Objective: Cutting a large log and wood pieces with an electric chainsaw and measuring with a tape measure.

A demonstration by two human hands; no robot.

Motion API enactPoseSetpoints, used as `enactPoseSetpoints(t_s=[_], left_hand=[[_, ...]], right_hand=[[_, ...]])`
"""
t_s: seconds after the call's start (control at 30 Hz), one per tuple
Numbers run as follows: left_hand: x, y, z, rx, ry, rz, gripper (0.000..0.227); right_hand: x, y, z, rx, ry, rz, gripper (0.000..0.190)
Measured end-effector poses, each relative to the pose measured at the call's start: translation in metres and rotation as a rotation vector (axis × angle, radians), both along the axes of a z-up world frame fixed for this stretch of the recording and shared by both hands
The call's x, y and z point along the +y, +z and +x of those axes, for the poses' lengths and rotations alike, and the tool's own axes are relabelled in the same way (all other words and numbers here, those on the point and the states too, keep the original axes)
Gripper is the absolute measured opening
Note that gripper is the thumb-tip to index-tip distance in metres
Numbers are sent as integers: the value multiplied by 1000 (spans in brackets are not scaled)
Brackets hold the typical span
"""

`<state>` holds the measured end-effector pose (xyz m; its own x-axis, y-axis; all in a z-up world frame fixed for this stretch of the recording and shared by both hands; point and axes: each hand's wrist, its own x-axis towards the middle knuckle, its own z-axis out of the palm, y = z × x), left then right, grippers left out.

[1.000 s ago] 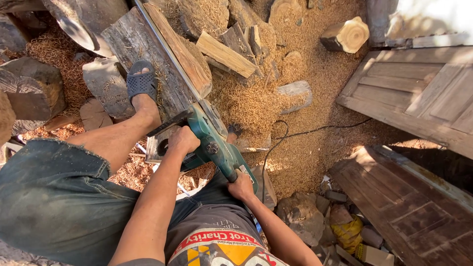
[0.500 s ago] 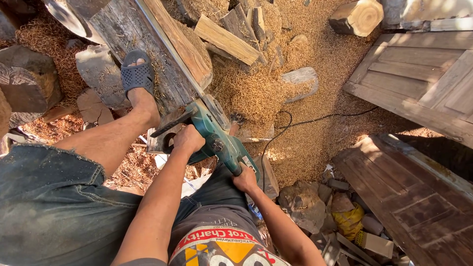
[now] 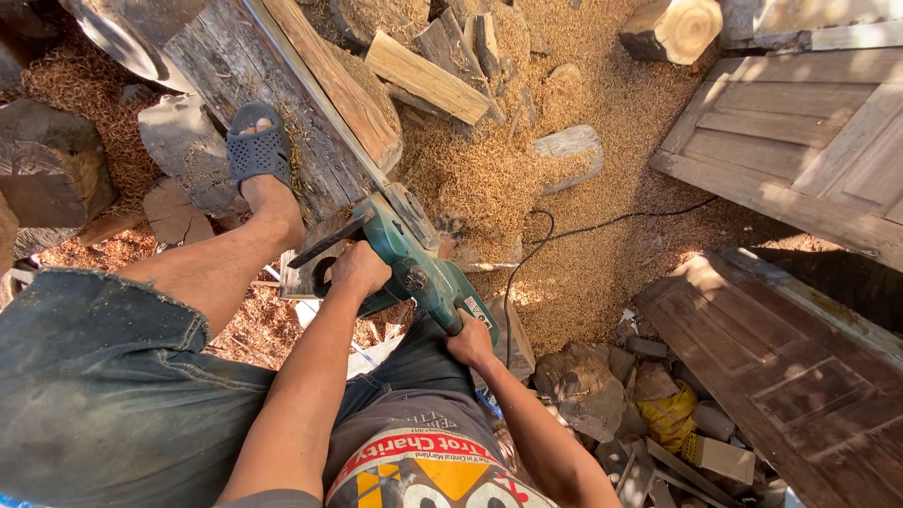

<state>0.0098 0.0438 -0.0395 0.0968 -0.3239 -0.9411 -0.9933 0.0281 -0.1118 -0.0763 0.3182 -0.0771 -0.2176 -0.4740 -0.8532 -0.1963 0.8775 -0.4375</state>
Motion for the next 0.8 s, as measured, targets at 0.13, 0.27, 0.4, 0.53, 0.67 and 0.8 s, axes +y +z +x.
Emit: enactPoseSetpoints(t_s=[0.13, 0.27, 0.4, 0.53, 0.67, 0.8], left_hand=[[-5, 2, -1, -17, 13, 2, 37], [-6, -3, 3, 4, 17, 11, 40], [-4, -25, 17, 9, 45, 17, 41], [-6, -25, 19, 43, 29, 20, 47], [-6, -8, 13, 86, 64, 6, 65], [-7, -6, 13, 192, 209, -17, 78]], right_hand=[[-6, 7, -1, 9, 23, 63, 33], [-11, 16, -2, 17, 6, 74, 35], [-8, 13, 3, 36, 24, 61, 38], [-13, 16, 1, 6, 13, 86, 37], [-14, 17, -1, 15, 0, 90, 35], [-8, 8, 0, 29, 25, 68, 34]])
